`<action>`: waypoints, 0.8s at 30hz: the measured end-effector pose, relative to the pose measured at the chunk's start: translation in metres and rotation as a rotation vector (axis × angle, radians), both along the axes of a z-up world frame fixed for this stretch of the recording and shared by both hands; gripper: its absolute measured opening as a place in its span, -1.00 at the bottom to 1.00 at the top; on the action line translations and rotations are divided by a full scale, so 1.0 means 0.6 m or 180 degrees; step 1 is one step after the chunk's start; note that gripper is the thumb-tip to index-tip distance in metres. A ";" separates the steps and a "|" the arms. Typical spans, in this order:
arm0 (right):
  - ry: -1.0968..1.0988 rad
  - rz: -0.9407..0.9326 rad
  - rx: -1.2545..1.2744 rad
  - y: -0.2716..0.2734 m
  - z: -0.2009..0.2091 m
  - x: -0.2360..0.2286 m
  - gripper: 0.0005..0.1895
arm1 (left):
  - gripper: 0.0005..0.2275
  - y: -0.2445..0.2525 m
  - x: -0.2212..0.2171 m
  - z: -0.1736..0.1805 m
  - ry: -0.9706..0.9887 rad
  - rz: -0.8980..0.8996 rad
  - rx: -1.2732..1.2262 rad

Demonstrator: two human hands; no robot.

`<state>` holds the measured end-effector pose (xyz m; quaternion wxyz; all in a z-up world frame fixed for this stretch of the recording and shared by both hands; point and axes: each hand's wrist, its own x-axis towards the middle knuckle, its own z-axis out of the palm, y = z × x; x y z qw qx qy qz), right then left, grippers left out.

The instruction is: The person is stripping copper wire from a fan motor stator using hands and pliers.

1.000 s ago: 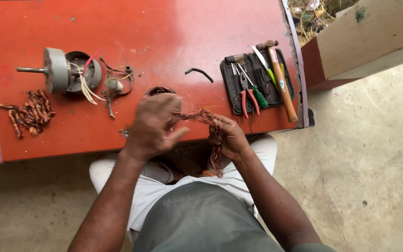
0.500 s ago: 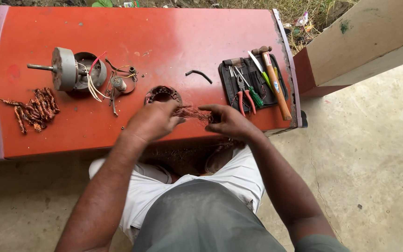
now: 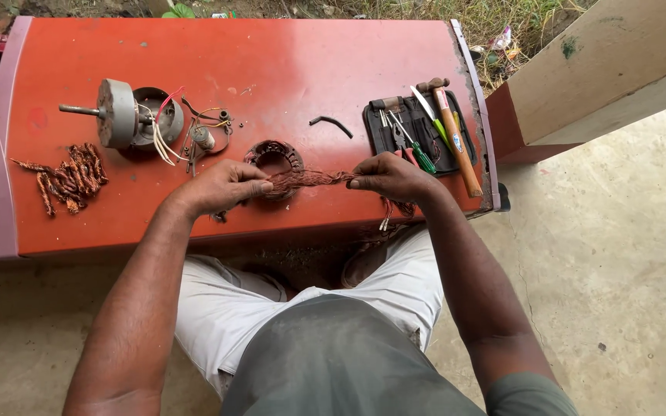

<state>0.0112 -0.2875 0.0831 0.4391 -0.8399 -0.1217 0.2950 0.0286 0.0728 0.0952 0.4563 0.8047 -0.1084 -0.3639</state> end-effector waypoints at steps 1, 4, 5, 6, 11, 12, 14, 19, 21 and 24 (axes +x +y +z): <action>-0.0008 0.0001 0.0005 0.004 0.007 0.002 -0.59 | -0.67 -0.010 0.001 0.030 -0.0008 0.0001 0.0005; -0.0017 -0.0128 -0.0238 0.013 0.028 0.006 -0.59 | -0.39 -0.034 0.007 0.080 -0.0121 0.0256 0.0735; 0.0013 -0.0131 -0.0476 0.015 0.036 0.008 -0.59 | -0.30 -0.037 0.013 0.071 -0.1235 0.0058 0.0695; 0.0045 -0.0133 -0.0714 0.018 0.044 0.010 -0.59 | -0.20 -0.040 0.019 0.062 -0.2344 -0.0159 0.0631; -0.0201 0.0104 -0.0583 0.025 0.076 0.028 -0.58 | 0.00 -0.121 0.030 0.044 -0.2338 -0.0715 0.0402; -0.0045 0.0012 -0.0710 0.028 0.088 0.030 -0.58 | 0.02 -0.132 0.037 0.027 -0.2576 -0.1002 0.0428; -0.0072 0.0042 -0.0591 0.013 0.076 0.035 -0.58 | -0.32 -0.140 0.033 0.032 -0.2091 -0.1007 0.0746; -0.0363 0.0308 -0.0113 0.013 0.096 0.029 -0.56 | -0.74 -0.129 0.050 -0.007 -0.0153 -0.0755 0.0157; 0.0215 -0.0042 -0.1056 0.034 0.122 0.016 -0.55 | -0.76 -0.111 0.054 -0.023 0.0419 -0.0610 -0.0653; 0.0212 0.0079 -0.0447 0.020 0.047 0.018 -0.61 | -0.75 -0.091 0.049 -0.042 0.1018 -0.0066 -0.1794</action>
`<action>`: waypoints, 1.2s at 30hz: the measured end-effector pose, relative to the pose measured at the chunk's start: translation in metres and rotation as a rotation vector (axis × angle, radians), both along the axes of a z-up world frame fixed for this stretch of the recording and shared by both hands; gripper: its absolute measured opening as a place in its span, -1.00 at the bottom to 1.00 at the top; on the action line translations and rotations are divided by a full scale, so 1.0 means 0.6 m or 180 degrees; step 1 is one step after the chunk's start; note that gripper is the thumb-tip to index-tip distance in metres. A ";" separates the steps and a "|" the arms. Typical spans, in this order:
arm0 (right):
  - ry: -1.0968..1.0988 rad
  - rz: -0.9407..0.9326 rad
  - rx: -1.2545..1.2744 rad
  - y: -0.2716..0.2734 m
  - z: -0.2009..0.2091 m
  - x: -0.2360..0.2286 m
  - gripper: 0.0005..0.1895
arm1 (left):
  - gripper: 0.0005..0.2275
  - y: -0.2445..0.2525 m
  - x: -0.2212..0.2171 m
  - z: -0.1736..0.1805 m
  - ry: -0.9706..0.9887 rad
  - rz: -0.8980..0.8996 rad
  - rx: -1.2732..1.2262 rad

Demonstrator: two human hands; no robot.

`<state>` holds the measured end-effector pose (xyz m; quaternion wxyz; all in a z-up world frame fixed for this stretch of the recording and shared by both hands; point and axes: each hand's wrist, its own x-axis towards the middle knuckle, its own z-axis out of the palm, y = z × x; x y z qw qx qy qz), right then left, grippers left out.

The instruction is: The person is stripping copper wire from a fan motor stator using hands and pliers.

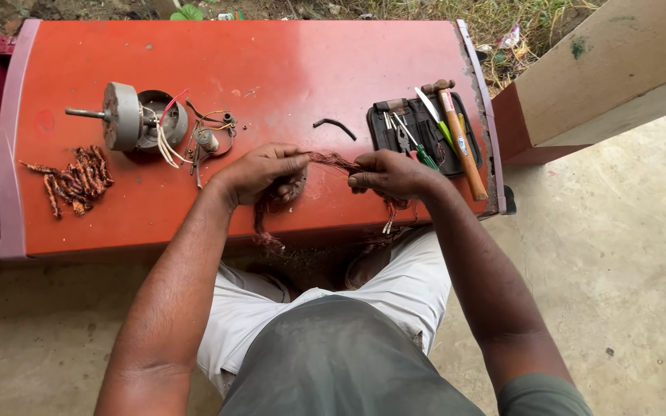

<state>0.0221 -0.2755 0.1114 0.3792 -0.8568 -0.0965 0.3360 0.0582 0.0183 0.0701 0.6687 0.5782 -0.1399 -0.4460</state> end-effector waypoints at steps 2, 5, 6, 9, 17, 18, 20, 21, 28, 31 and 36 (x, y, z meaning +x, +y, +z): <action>0.0017 -0.0020 0.0239 0.012 -0.029 -0.009 -0.63 | -0.75 0.004 -0.007 0.007 0.0219 0.0294 -0.0267; 0.0197 -0.0126 0.0940 0.037 -0.077 -0.020 -0.66 | -0.75 0.006 -0.016 0.008 0.0532 0.0985 -0.0600; 0.0357 -0.0219 0.1401 0.046 -0.094 -0.024 -0.68 | -0.75 0.004 -0.018 0.007 0.0626 0.1373 -0.0663; 0.0430 -0.0534 0.1523 0.081 -0.096 -0.045 -0.73 | -0.69 0.001 -0.016 -0.015 0.0758 0.1794 -0.1006; 0.1461 -0.1039 0.2784 0.138 -0.149 -0.059 -0.60 | -0.70 -0.014 -0.040 -0.023 0.0931 0.2077 -0.1355; 0.1438 -0.1068 0.2708 0.151 -0.155 -0.063 -0.55 | -0.71 -0.017 -0.044 -0.025 0.0823 0.2111 -0.1372; 0.1703 -0.1237 0.2902 0.170 -0.148 -0.071 -0.55 | -0.71 -0.021 -0.051 -0.028 0.0682 0.2177 -0.1351; 0.1954 -0.1418 0.3101 0.179 -0.144 -0.074 -0.54 | -0.72 -0.024 -0.053 -0.028 0.0533 0.2226 -0.1328; 0.1926 -0.1179 0.3097 0.187 -0.130 -0.072 -0.49 | -0.71 -0.031 -0.066 -0.038 0.0372 0.2339 -0.1347; 0.1960 -0.1036 0.3173 0.188 -0.121 -0.073 -0.57 | -0.71 -0.033 -0.069 -0.037 0.0236 0.2311 -0.1417; 0.2093 -0.0749 0.2899 0.183 -0.118 -0.071 -0.68 | -0.74 -0.030 -0.073 -0.030 0.0414 0.2545 -0.1458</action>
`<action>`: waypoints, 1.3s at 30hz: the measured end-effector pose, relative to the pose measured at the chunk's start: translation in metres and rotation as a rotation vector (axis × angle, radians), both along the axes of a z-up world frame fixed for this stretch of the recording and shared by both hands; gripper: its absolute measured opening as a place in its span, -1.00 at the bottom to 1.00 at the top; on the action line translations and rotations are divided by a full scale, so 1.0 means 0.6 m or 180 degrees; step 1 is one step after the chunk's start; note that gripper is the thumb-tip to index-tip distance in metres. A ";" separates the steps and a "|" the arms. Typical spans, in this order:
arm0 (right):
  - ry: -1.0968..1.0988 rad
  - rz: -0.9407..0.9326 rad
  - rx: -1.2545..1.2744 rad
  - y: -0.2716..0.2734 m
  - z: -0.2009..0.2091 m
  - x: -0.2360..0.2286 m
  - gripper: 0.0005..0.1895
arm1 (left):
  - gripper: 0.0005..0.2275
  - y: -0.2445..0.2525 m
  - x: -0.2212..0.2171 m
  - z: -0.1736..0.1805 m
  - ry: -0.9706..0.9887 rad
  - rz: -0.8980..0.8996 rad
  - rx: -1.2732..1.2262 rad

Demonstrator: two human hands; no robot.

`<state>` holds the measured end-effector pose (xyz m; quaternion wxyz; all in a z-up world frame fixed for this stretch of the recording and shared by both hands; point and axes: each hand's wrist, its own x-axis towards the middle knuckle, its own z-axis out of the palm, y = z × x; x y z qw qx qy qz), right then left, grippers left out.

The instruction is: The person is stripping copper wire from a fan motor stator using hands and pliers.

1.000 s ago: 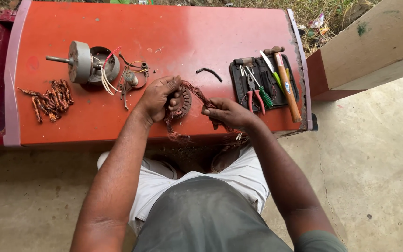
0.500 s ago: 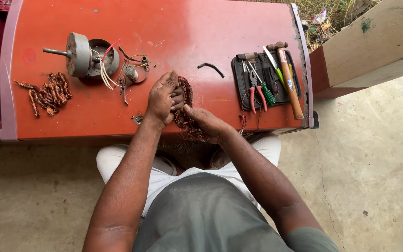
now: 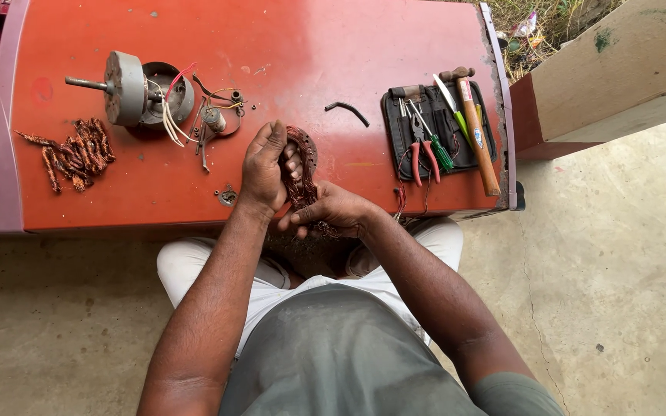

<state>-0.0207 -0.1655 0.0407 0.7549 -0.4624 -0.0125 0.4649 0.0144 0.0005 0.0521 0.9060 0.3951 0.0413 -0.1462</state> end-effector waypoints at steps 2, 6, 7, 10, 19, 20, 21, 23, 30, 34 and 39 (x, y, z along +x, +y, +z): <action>0.0046 -0.0027 -0.0106 -0.007 -0.004 0.000 -0.68 | -0.74 0.001 0.000 -0.012 -0.0003 0.0167 -0.0054; -0.0262 -0.0021 -0.0644 -0.027 -0.053 0.003 -0.74 | -0.74 0.000 -0.006 -0.025 0.0101 0.0623 -0.0162; -0.0259 -0.0014 -0.0646 -0.029 -0.059 -0.002 -0.74 | -0.74 0.000 -0.007 -0.038 0.0105 0.0630 -0.0164; -0.1073 0.0165 -0.1351 -0.024 -0.053 -0.017 -0.82 | -0.70 -0.002 -0.012 -0.049 -0.0171 0.0937 -0.0283; -0.3336 -0.0452 -0.3239 0.007 -0.017 -0.066 -0.85 | -0.73 -0.005 0.018 -0.059 0.0906 0.1492 -0.0434; -0.3486 -0.0326 -0.3500 0.015 0.000 -0.070 -0.78 | -0.75 -0.003 0.023 -0.064 0.1011 0.1565 -0.0519; -0.3634 -0.0186 -0.3756 0.025 0.017 -0.074 -0.67 | -0.76 0.000 0.027 -0.070 0.1120 0.1647 -0.0606; -0.3789 -0.0123 -0.3818 0.029 0.017 -0.076 -0.62 | -0.74 0.002 0.030 -0.074 0.1255 0.1642 -0.0397; -0.4157 0.0166 -0.3939 0.015 -0.018 -0.068 -0.62 | -0.73 0.015 0.021 -0.111 0.1168 0.1516 -0.0337; -0.3842 0.0036 -0.3693 -0.021 -0.045 -0.072 -0.67 | -0.63 0.085 -0.008 -0.081 -0.0157 0.0777 0.0771; -0.1748 -0.0116 -0.1409 -0.095 -0.097 -0.077 -0.64 | -0.43 0.141 -0.050 0.063 -0.2164 0.0689 0.3965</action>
